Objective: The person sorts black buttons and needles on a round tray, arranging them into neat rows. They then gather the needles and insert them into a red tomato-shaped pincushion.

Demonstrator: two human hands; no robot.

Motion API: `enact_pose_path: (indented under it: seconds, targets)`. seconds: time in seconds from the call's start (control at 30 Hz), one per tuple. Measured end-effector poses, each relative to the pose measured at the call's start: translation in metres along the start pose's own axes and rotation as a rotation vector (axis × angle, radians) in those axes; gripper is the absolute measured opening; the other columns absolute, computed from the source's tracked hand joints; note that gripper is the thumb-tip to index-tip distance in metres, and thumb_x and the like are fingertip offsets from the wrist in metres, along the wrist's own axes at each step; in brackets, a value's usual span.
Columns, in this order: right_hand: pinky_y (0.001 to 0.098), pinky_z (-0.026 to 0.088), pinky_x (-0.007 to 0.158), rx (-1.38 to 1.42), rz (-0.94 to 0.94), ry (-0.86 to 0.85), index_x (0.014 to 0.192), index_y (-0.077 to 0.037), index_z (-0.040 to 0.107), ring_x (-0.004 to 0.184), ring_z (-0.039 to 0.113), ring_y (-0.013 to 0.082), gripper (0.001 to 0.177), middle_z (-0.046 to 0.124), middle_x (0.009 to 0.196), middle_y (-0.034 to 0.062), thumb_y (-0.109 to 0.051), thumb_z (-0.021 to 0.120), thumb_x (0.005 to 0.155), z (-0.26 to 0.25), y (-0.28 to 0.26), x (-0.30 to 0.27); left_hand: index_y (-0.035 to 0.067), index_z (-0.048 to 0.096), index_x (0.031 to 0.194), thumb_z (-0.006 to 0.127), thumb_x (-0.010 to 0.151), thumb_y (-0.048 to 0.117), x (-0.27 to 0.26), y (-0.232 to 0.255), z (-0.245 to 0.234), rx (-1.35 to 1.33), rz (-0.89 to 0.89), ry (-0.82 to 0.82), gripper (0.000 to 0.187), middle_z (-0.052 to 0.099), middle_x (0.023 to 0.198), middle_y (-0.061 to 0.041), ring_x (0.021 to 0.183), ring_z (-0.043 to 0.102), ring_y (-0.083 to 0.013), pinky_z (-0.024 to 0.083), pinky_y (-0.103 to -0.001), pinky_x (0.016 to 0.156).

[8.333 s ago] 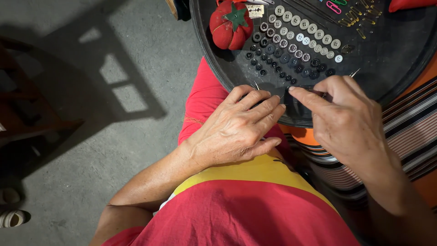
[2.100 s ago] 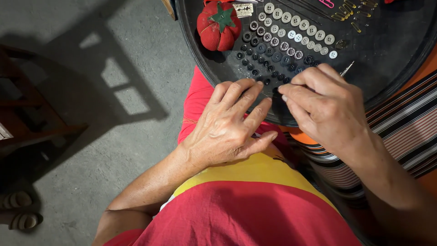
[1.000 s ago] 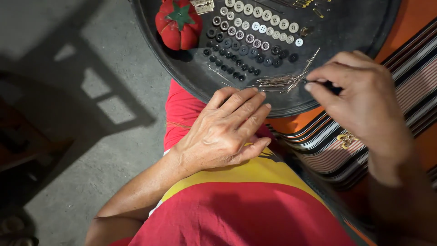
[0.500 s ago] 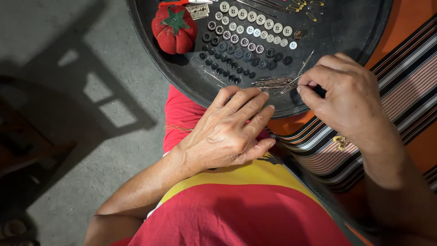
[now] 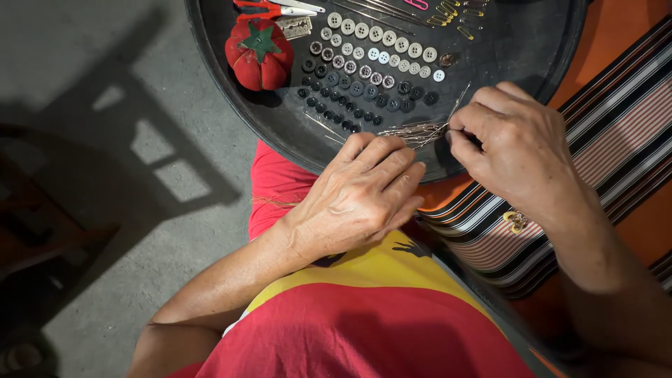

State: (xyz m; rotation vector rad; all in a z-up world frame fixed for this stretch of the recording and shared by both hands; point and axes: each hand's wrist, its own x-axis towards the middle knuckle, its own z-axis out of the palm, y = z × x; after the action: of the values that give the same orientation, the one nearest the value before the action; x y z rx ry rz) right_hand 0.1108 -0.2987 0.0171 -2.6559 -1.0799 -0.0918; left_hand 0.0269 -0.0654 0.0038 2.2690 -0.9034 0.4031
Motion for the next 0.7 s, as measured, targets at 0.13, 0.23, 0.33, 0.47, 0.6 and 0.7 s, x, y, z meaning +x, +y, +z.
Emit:
enact_pose_path:
  seconds: [0.13,0.23,0.33,0.47,0.6,0.7]
  targets:
    - [0.0365,0.053,0.070,-0.003,-0.016,0.019,0.088,-0.002,0.072,0.083,0.063,0.0218,0.008,0.067,0.085,0.0048,-0.007,0.078,0.090,0.005,0.005,-0.001,-0.004,0.067,0.115,0.078,0.092,0.017,0.002,0.000,0.000,0.024,0.007,-0.007,0.033,0.064,0.120,-0.016,0.121,0.058,-0.0317,0.045,-0.045,0.104]
    - [0.0362,0.053,0.071,0.024,-0.014,0.049,0.090,-0.003,0.069,0.084,0.064,0.0221,0.009,0.067,0.086,0.0052,-0.007,0.077,0.094,0.005,0.009,-0.002,-0.004,0.067,0.112,0.078,0.092,0.018,0.007,0.002,-0.003,-0.007,-0.001,0.009,0.032,0.064,0.116,-0.016,0.119,0.058,-0.0318,0.045,-0.044,0.101]
    - [0.0347,0.052,0.071,0.164,0.036,0.061,0.096,-0.003,0.066,0.082,0.065,0.0204,0.009,0.067,0.087,0.0060,-0.005,0.074,0.098,-0.003,0.015,-0.002,-0.003,0.068,0.113,0.078,0.092,0.017,0.013,0.004,-0.005,-0.053,-0.071,0.052,0.030,0.065,0.110,-0.014,0.113,0.060,-0.0307,0.046,-0.043,0.095]
    - [0.0303,0.048,0.060,0.463,0.264,-0.034,0.099,-0.001,0.066,0.069,0.062,0.0147,0.004,0.068,0.082,0.0059,-0.002,0.070,0.098,-0.011,0.019,-0.004,0.000,0.069,0.117,0.077,0.093,0.015,0.025,0.005,0.000,-0.059,-0.235,0.145,0.028,0.067,0.107,-0.010,0.104,0.061,-0.0285,0.049,-0.040,0.091]
    - [0.0231,0.055,0.066,0.636,0.296,-0.082,0.100,-0.001,0.065,0.078,0.068,0.0063,0.008,0.073,0.088,0.0024,0.000,0.065,0.093,-0.013,0.017,-0.006,0.000,0.068,0.124,0.075,0.095,0.012,0.038,0.002,0.006,-0.018,-0.240,0.209,0.032,0.067,0.111,-0.010,0.104,0.061,-0.0277,0.052,-0.039,0.093]
    - [0.0256,0.051,0.058,0.641,0.416,-0.169,0.097,-0.001,0.068,0.068,0.063,0.0098,0.005,0.070,0.076,0.0048,-0.001,0.067,0.093,-0.014,0.018,-0.008,0.000,0.068,0.124,0.075,0.094,0.012,0.046,0.003,0.011,0.016,-0.166,0.194,0.033,0.067,0.111,-0.010,0.104,0.062,-0.0287,0.051,-0.041,0.090]
